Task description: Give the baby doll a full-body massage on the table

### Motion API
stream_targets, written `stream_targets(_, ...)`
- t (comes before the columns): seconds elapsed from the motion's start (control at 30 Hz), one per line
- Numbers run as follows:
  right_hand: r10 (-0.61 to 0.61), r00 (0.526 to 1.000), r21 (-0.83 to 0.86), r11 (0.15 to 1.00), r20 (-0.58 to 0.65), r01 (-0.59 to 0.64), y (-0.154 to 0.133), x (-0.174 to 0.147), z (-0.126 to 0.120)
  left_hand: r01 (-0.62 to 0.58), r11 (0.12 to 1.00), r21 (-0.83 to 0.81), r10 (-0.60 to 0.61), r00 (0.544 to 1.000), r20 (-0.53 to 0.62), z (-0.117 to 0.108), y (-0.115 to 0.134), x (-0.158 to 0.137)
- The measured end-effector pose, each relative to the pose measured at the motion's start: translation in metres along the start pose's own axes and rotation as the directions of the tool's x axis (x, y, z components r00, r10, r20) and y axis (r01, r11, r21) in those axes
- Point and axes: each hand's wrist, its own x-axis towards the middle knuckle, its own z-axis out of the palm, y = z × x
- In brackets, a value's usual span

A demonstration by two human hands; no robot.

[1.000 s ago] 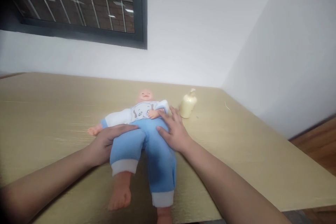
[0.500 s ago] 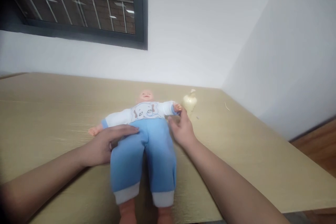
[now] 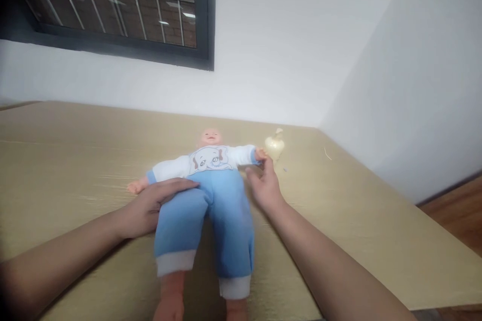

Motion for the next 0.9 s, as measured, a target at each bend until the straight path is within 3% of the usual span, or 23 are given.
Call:
stream_targets(0.07,-0.088,0.988,-0.1,0.99,0.127,0.101,-0.008,-0.007,0.002,0.023,0.999,-0.037,-0.025,0.997,-0.068,0.001,-0.001,0.001)
stream_targets(0.2,-0.124,0.934,-0.235,0.949,0.336,0.21,-0.015,-0.015,0.005,0.043,0.995,-0.085,-0.053,0.992,-0.118,0.004,0.0,0.004)
stream_targets(0.3,-0.12,0.913,-0.3,0.921,0.39,0.249,-0.014,-0.014,0.004,0.009,0.991,-0.131,-0.026,0.991,-0.132,0.007,0.001,0.007)
stream_targets(0.43,-0.072,0.915,-0.296,0.934,0.396,0.201,-0.013,-0.012,0.002,-0.032,0.993,-0.113,0.017,0.991,-0.134,0.01,0.0,0.01)
stream_targets(0.6,-0.074,0.94,-0.235,0.959,0.334,0.158,-0.013,-0.014,0.007,-0.011,0.997,-0.073,0.002,0.994,-0.111,0.008,0.0,0.008)
stream_targets(0.77,-0.015,0.991,-0.097,0.995,0.13,0.028,-0.003,-0.006,0.006,0.004,1.0,-0.015,-0.005,0.998,-0.067,0.003,0.0,0.005)
stream_targets(0.9,0.04,0.999,0.006,0.999,-0.001,-0.04,0.012,0.005,0.002,-0.036,0.999,0.019,0.037,0.999,-0.022,0.0,0.003,0.004)
